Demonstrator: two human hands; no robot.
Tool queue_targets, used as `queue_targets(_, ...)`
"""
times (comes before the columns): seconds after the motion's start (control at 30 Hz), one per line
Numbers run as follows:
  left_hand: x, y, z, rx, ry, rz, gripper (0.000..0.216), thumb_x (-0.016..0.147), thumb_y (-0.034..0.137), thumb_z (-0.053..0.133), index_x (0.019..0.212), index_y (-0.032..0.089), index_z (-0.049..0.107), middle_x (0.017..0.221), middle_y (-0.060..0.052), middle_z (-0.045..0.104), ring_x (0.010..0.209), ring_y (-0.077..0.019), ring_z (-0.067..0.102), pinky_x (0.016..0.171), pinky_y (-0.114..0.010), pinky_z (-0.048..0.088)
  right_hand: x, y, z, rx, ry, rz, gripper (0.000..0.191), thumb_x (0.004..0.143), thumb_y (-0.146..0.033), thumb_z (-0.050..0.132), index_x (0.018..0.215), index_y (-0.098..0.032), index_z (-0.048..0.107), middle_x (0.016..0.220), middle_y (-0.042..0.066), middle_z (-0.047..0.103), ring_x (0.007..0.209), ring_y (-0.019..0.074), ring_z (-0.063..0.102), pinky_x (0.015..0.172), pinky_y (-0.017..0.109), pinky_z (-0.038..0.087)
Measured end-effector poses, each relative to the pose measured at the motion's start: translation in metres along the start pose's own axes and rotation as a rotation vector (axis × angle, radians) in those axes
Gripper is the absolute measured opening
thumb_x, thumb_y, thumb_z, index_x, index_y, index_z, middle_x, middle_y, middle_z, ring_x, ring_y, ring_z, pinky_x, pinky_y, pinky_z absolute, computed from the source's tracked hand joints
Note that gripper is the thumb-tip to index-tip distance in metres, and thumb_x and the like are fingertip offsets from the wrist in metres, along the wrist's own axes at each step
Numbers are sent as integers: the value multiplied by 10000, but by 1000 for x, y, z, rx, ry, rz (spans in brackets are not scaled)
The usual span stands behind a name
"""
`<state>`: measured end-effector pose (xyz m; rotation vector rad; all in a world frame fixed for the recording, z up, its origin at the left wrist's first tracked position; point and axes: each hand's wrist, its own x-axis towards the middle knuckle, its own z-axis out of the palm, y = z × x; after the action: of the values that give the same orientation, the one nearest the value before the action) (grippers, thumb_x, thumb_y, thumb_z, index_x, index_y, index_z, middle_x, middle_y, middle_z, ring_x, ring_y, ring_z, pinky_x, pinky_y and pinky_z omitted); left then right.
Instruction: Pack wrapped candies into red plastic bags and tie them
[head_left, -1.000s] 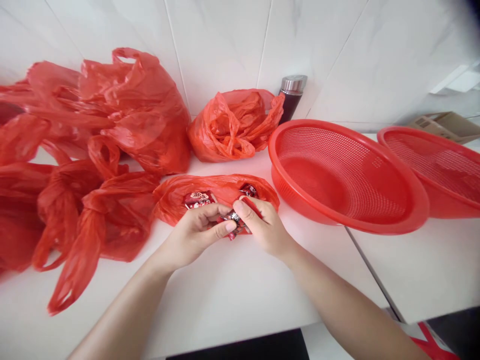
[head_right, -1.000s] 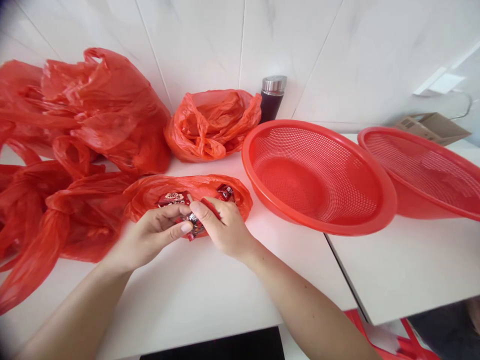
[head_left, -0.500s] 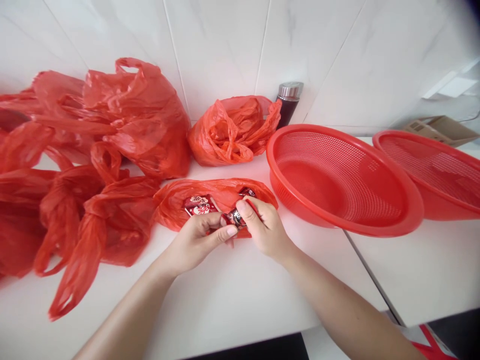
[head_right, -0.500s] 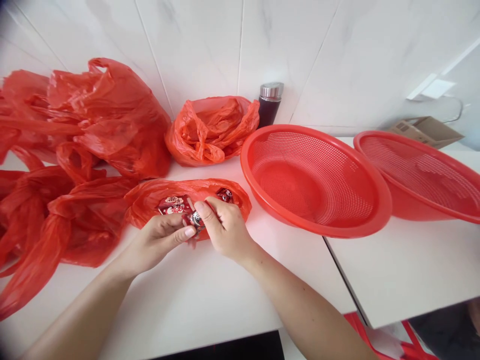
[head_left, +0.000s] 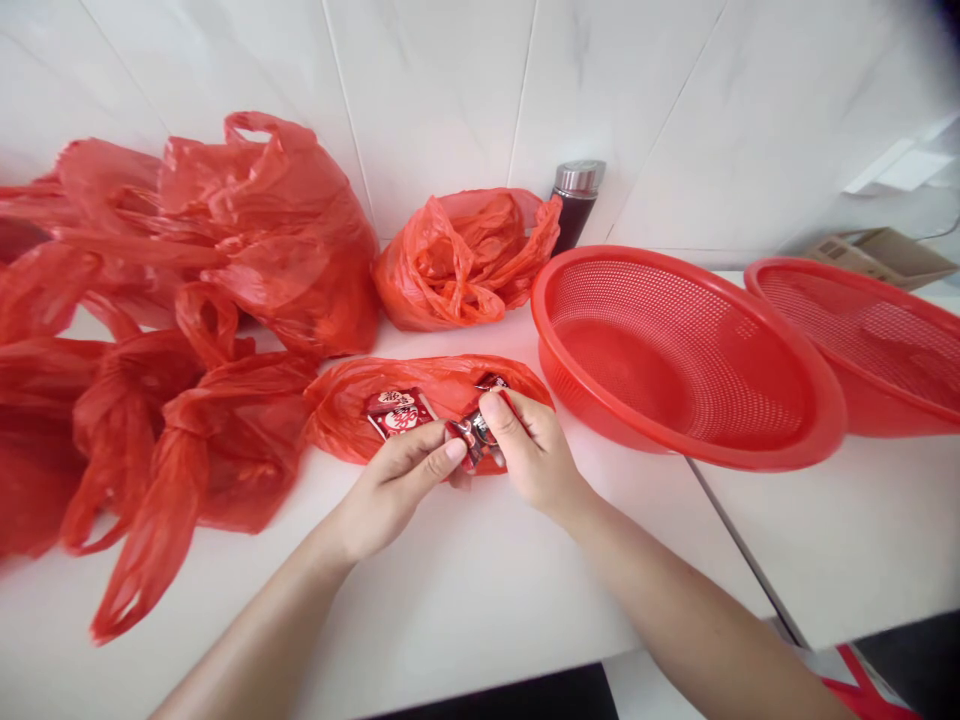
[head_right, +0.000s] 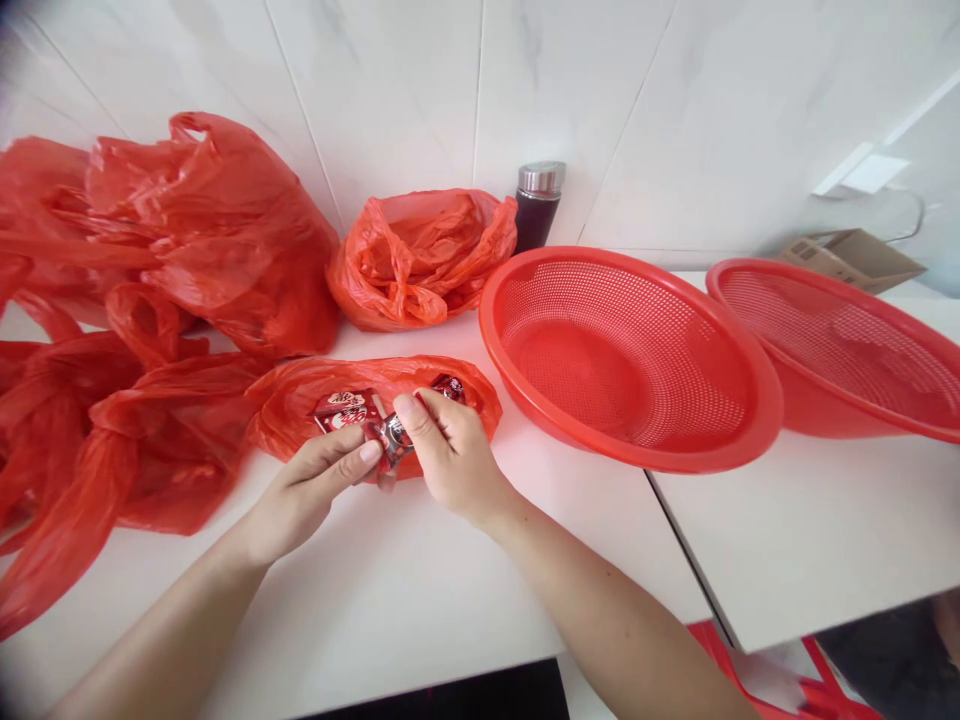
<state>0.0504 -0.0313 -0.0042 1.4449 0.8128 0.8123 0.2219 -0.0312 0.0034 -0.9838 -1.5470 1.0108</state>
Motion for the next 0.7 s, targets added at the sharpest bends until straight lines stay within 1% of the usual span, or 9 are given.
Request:
queue_targets(0.13,0,-2,3,-4,66,21,425,899,530,557,684,166,600,664,12,561,647,-102,512,635,-209,428,0,3,2,46,4,55,442,973,-487,469,637,-208,404,565,-41,429,517,93,410,495,229,336)
queue_targets(0.27,1,-2,1,-46,44,11,375,881,499,603,701,172,641,659,2,607,632,-112,546,635,-222,454,3,12,4,284,-65,214,520,929,-606,472,598,-206,441,513,-38,414,461,96,381,443,241,328)
queue_targets(0.33,1,-2,-1,-67,67,22,370,884,494,601,704,174,655,679,-8,623,641,-120,549,638,-232,460,4,13,4,385,-95,246,543,922,-654,433,628,-202,489,528,-23,462,474,106,424,450,249,358)
queue_targets(0.37,1,-3,-2,-73,92,36,373,890,491,593,701,175,656,689,-13,627,653,-124,550,643,-236,461,5,13,4,414,-102,243,532,920,-665,426,675,-202,517,551,-16,498,494,114,462,467,253,381)
queue_targets(0.43,1,-3,-4,-74,151,72,369,903,475,581,698,179,659,700,-17,633,679,-130,553,660,-239,457,6,9,3,426,-120,209,453,900,-649,494,802,-211,558,630,-8,572,577,134,547,539,262,438)
queue_targets(0.5,1,-4,-3,-64,198,102,362,904,466,585,696,181,663,697,-15,633,688,-128,551,668,-235,450,6,4,4,417,-180,177,370,863,-587,609,892,-220,586,720,-4,611,679,145,592,645,278,484)
queue_targets(0.53,2,-5,-3,-54,210,110,357,898,469,593,700,181,666,690,-12,630,682,-125,545,662,-231,445,6,2,5,412,-215,173,342,851,-555,644,891,-218,603,745,-3,614,708,145,595,688,287,495)
queue_targets(0.6,2,-5,0,-36,197,108,358,882,493,605,716,182,671,680,-8,622,669,-125,537,642,-227,443,6,-1,7,418,-262,185,299,851,-506,664,827,-210,631,739,-5,599,710,142,585,729,303,509)
queue_targets(0.7,2,-4,2,7,170,78,360,881,520,586,769,190,674,703,-6,621,685,-136,549,641,-236,452,6,-1,8,447,-213,208,239,852,-430,684,777,-207,641,701,-18,588,667,134,584,704,303,522)
